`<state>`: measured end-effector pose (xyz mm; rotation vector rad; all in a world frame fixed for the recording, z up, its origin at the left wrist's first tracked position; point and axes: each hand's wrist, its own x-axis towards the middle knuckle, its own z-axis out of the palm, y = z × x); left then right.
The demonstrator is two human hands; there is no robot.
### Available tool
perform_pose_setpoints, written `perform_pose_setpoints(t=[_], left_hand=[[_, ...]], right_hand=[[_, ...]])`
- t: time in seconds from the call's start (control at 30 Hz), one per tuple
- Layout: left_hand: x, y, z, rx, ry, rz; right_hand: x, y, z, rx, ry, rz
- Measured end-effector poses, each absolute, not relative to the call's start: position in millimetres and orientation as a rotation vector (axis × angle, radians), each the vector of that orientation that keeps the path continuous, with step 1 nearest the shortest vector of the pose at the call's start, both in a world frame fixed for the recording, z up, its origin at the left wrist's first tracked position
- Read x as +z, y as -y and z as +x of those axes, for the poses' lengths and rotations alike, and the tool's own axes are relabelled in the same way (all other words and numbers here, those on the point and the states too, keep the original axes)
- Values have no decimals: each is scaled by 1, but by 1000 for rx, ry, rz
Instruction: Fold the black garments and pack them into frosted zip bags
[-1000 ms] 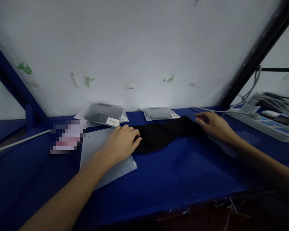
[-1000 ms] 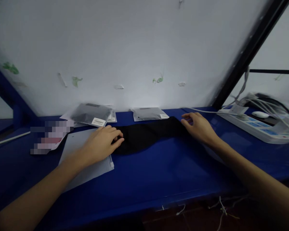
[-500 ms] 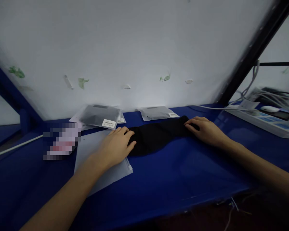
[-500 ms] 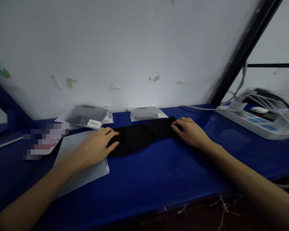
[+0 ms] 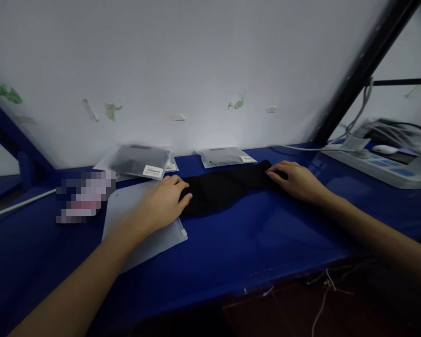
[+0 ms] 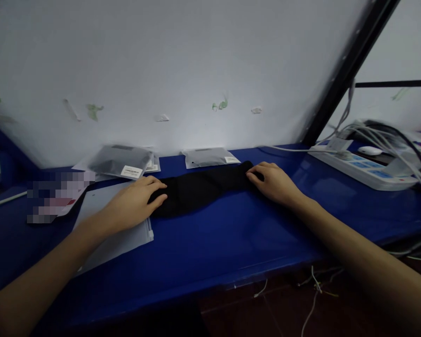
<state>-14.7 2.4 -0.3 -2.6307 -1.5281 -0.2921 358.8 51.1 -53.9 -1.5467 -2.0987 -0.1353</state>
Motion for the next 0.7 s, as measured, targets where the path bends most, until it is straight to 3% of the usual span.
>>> perform_pose_setpoints(t=[0.7], left_hand=[[1, -7, -12, -483, 1577, -2604]], right_hand=[[-45, -44, 355, -158, 2071, -1583]])
